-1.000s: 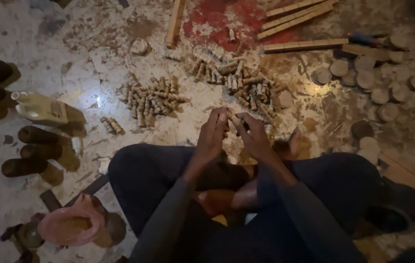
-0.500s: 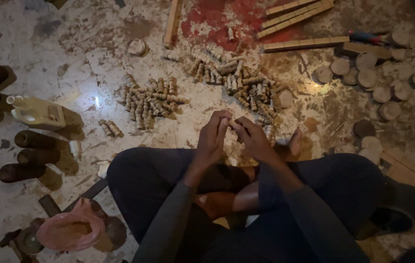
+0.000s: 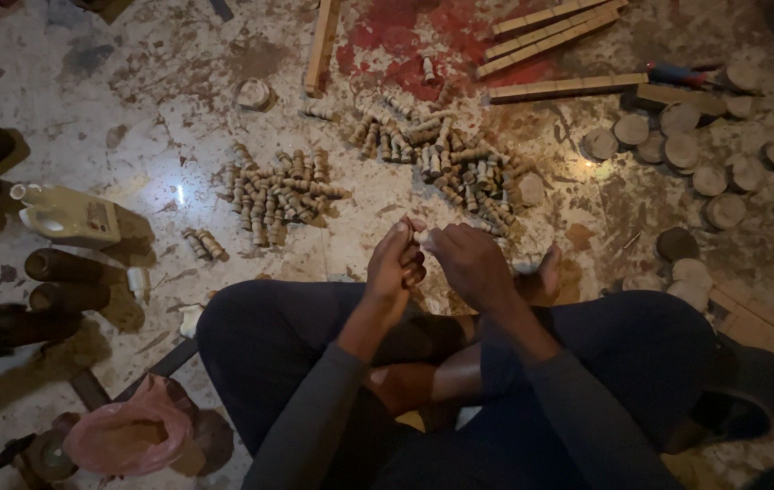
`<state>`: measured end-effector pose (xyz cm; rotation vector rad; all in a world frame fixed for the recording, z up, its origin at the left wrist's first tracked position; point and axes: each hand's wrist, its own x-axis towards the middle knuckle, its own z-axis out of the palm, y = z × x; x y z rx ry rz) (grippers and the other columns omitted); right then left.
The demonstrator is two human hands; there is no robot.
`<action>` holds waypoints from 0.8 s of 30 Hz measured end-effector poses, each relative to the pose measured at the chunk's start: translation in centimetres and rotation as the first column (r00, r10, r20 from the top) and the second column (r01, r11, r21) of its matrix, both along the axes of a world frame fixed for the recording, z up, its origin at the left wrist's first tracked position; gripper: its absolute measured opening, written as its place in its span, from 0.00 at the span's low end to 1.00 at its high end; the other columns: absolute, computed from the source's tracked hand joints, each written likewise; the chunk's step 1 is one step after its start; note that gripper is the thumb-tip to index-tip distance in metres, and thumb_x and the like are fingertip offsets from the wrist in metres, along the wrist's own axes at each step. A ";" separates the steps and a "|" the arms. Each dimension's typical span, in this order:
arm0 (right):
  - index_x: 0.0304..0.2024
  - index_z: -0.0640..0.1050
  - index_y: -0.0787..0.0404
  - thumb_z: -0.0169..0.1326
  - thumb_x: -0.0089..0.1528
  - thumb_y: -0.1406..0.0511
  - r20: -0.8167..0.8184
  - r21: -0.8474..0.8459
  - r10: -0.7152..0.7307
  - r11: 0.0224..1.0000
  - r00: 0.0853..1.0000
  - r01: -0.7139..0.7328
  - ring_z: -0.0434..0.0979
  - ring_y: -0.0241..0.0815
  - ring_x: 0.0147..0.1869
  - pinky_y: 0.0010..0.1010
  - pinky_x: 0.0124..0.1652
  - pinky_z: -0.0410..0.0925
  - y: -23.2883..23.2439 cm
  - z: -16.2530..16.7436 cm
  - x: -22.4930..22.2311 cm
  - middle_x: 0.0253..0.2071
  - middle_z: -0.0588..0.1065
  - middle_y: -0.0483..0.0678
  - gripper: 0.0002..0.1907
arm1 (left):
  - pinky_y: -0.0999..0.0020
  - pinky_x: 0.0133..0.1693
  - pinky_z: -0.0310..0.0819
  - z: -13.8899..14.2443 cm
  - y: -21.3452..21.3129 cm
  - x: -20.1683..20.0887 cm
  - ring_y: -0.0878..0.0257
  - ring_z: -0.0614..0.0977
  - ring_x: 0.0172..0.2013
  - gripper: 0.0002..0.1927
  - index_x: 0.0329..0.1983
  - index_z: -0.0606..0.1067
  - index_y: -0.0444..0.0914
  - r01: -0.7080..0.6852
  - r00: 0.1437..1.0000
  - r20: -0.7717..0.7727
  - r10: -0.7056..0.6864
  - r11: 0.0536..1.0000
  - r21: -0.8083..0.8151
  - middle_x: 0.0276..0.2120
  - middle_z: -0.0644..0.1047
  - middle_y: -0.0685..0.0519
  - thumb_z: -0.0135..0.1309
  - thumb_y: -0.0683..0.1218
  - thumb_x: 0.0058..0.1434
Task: The person sits cross-legged on the floor and repeatedly picks up small wooden pieces, joining them together by hand. The person places the assembled pieces into a growing pile on the floor.
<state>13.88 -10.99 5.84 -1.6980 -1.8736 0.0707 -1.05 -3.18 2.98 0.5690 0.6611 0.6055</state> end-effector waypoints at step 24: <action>0.49 0.76 0.66 0.54 0.70 0.64 -0.360 -0.040 -0.047 0.999 0.932 0.035 0.75 0.56 0.40 0.41 0.38 0.67 -1.1 -2.9 0.5 0.38 0.74 0.56 0.11 | 0.69 0.31 0.59 -1.0 -0.5 0.7 0.68 0.66 0.29 0.17 0.49 0.73 0.38 -0.001 0.983 -0.160 0.087 0.880 0.475 0.33 0.68 0.59 0.42 0.55 0.82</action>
